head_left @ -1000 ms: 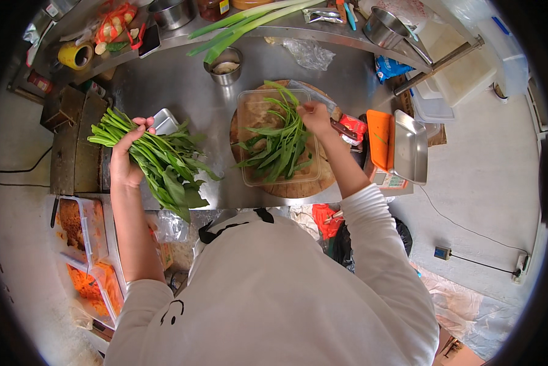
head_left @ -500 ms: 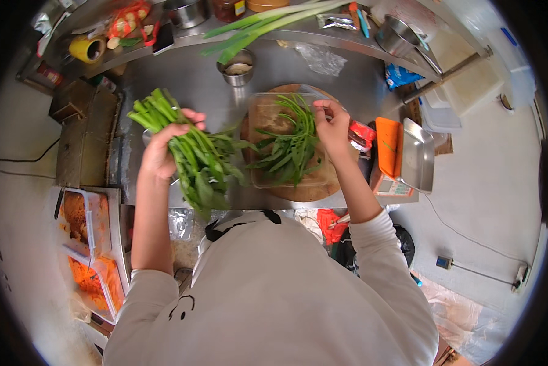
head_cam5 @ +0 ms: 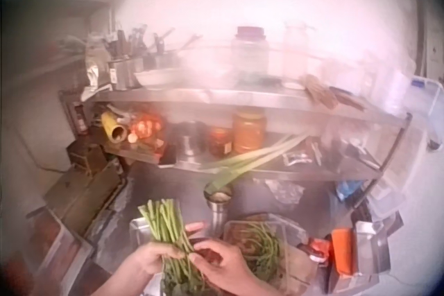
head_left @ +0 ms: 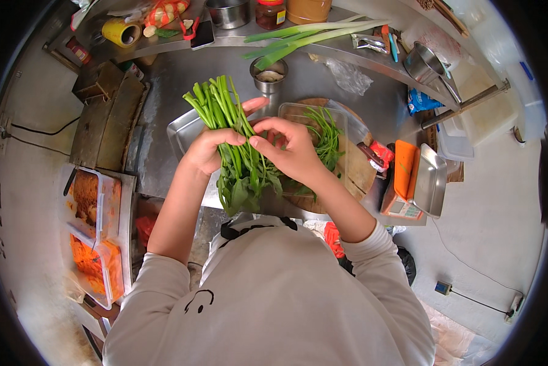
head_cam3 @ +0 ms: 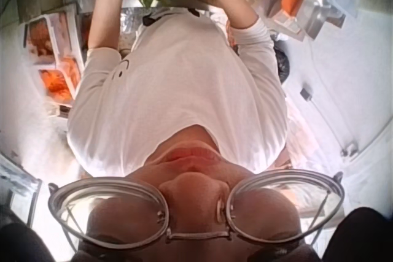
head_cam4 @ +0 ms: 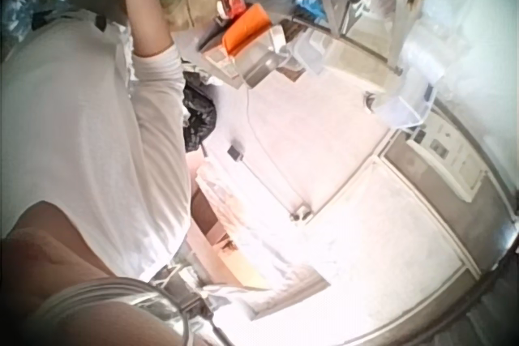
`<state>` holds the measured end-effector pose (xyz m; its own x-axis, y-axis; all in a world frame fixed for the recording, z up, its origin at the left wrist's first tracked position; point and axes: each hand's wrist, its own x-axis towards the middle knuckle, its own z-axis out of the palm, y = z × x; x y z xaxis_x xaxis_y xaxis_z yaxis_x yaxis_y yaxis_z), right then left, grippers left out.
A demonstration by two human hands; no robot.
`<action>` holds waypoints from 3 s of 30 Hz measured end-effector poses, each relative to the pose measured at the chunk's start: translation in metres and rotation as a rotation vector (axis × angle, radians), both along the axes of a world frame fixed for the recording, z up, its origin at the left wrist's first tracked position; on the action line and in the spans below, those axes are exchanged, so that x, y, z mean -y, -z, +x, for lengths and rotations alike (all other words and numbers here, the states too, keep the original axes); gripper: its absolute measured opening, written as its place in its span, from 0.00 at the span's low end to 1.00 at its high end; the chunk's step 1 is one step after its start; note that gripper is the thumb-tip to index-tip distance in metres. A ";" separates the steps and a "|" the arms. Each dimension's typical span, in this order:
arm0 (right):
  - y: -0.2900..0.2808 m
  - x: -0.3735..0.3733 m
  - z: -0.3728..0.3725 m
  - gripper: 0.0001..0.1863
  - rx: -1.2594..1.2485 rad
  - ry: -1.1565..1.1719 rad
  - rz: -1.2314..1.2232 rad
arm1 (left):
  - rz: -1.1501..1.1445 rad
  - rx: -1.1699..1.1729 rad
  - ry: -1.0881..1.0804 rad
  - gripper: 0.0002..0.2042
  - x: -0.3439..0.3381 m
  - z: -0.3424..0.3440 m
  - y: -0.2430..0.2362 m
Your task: The person snaps off the ends of green leafy vegetables and places them on a cutting board. They then walk to a display case, place the vegetables inside, and later retrieve plastic bags from a refrigerator.
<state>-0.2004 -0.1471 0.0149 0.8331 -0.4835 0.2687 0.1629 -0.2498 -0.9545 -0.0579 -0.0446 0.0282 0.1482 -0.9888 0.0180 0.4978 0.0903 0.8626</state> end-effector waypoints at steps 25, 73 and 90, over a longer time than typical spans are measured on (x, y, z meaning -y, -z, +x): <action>0.041 0.130 -0.082 0.07 -0.047 0.231 0.717 | 0.044 -0.117 -0.386 0.11 -0.065 0.064 -0.010; 0.003 0.052 -0.032 0.09 0.301 -0.016 0.748 | 0.120 -0.027 -0.158 0.29 -0.011 0.012 -0.013; 0.098 0.127 -0.067 0.08 0.181 0.582 0.801 | 0.105 -0.091 -0.412 0.16 -0.051 0.060 -0.005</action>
